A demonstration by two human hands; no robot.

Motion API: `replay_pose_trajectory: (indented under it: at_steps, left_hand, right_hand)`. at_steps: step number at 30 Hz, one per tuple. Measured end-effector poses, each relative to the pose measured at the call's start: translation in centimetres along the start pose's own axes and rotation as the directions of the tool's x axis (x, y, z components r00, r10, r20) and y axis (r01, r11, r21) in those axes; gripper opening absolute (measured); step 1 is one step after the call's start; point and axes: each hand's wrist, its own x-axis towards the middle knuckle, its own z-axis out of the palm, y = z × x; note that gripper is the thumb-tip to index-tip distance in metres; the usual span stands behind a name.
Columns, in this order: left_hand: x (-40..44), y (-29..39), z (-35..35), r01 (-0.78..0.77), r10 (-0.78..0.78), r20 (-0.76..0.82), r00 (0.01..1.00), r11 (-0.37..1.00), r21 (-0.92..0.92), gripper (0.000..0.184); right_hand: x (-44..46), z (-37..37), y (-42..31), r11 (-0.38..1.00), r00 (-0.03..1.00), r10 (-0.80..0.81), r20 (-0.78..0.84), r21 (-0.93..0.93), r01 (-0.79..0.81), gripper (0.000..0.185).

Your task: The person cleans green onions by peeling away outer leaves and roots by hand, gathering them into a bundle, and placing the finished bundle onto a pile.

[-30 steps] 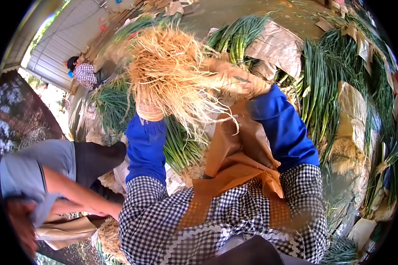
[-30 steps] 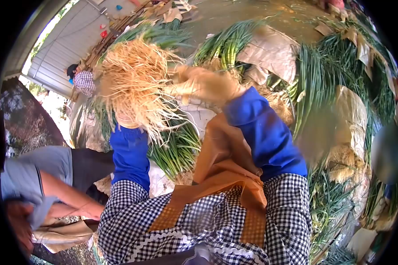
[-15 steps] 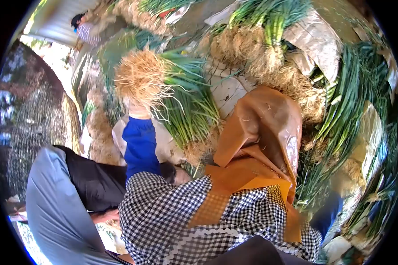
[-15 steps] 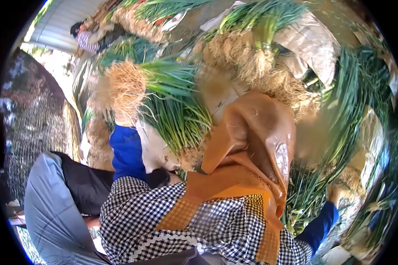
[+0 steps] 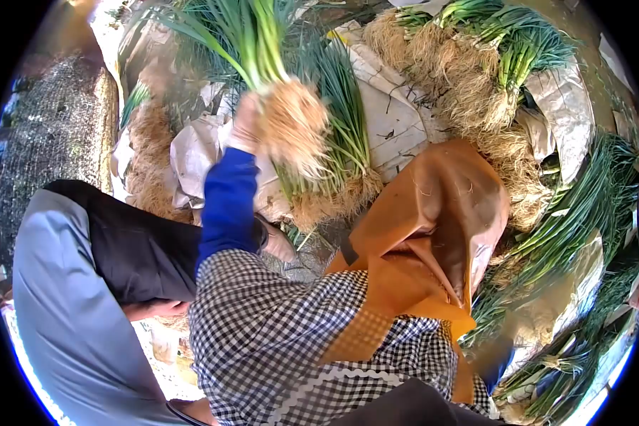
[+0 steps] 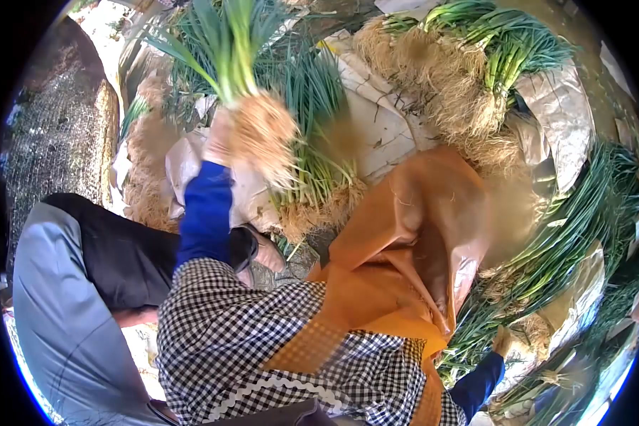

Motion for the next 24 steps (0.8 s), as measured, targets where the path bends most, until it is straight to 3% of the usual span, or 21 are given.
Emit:
replay_pose_trajectory:
  at_steps: [1,2,3,5,7,8,9,10,11,13,14,15,17,19,20,21,23,24]
  left_hand:
    - [-1.1,-1.6,0.8,0.019,-0.018,-0.004,1.000,0.961,0.275,0.034]
    - [-2.2,-3.8,2.1,0.254,-0.234,-0.104,0.967,0.925,0.283,0.042]
    - [-3.4,-5.3,3.4,0.340,-0.358,-0.019,0.934,0.868,0.361,0.051]
    - [-4.9,-13.4,2.4,0.631,-0.650,0.006,0.760,0.739,0.239,0.048]
    - [-7.9,-18.3,3.7,0.854,-0.852,-0.129,0.507,0.517,-0.060,0.041]
    - [-8.6,-24.5,1.0,0.846,-0.859,-0.025,0.512,0.508,-0.163,0.037]
    - [-8.2,-23.5,1.9,0.831,-0.846,0.084,0.526,0.491,-0.263,0.034]
    - [-8.7,-21.9,2.7,0.864,-0.887,-0.083,0.455,0.462,-0.200,0.035]
    - [-8.9,-22.6,2.0,0.873,-0.896,-0.080,0.437,0.444,-0.204,0.035]
    - [-8.6,-23.8,-1.5,0.875,-0.853,0.194,0.484,0.466,-0.134,0.043]
    - [-8.5,-19.4,0.2,0.844,-0.843,0.045,0.537,0.537,-0.009,0.049]
    - [-8.0,-25.7,-3.2,0.826,-0.796,-0.234,0.558,0.558,0.073,0.049]
    - [-8.0,-26.5,-7.6,0.619,-0.599,-0.161,0.784,0.740,0.263,0.031]
    - [-8.4,-25.4,-8.7,0.564,-0.311,-0.505,0.805,0.665,0.489,0.032]
    - [-8.9,-23.5,-8.2,0.480,-0.174,-0.469,0.866,0.550,0.683,0.033]
    - [-9.2,-23.7,-8.0,0.357,-0.060,-0.414,0.908,0.627,0.693,0.038]
    - [-9.1,-21.4,-4.6,-0.036,0.144,-0.012,0.989,0.326,0.945,0.044]
    - [-8.9,-21.4,-3.6,-0.184,0.111,0.166,0.980,0.183,0.966,0.047]
  right_hand:
    - [-0.5,-0.3,0.3,1.000,1.000,0.016,-0.005,0.001,-0.016,0.029]
    - [-0.8,-0.4,0.6,1.000,1.000,0.029,-0.006,-0.003,-0.029,0.029]
    - [-1.2,-0.4,0.8,0.999,0.999,0.052,-0.012,-0.003,-0.052,0.030]
    - [-2.1,-0.7,1.4,0.996,0.996,0.090,-0.022,-0.002,-0.090,0.030]
    - [-3.2,-1.0,2.2,0.992,0.991,0.126,-0.034,-0.003,-0.126,0.030]
    - [-3.8,-1.1,2.4,0.990,0.989,0.143,-0.040,-0.002,-0.143,0.030]
    - [-4.3,-1.4,2.9,0.987,0.985,0.161,-0.054,0.000,-0.161,0.030]
    - [-5.1,-1.8,3.6,0.984,0.982,0.179,-0.059,0.000,-0.179,0.030]
    - [-5.7,-2.0,4.2,0.980,0.979,0.196,-0.057,-0.002,-0.197,0.030]
    - [-6.2,-2.1,5.0,0.976,0.975,0.218,-0.053,0.002,-0.218,0.031]
    - [-6.4,-2.2,5.4,0.975,0.973,0.224,-0.058,0.006,-0.224,0.031]
    - [-6.5,-2.3,5.8,0.973,0.972,0.229,-0.058,0.007,-0.229,0.031]
    - [-6.6,-2.8,6.5,0.973,0.972,0.232,-0.048,0.002,-0.232,0.031]
    - [-6.4,-2.9,6.8,0.973,0.972,0.231,-0.044,0.003,-0.231,0.031]
    - [-6.2,-3.0,7.1,0.974,0.973,0.227,-0.041,0.003,-0.227,0.031]
    - [-6.0,-3.0,7.0,0.974,0.973,0.228,-0.043,0.002,-0.228,0.031]
    - [-5.8,-3.2,6.9,0.974,0.973,0.226,-0.039,-0.001,-0.226,0.032]
    - [-5.8,-3.2,6.7,0.974,0.974,0.225,-0.037,-0.004,-0.225,0.032]
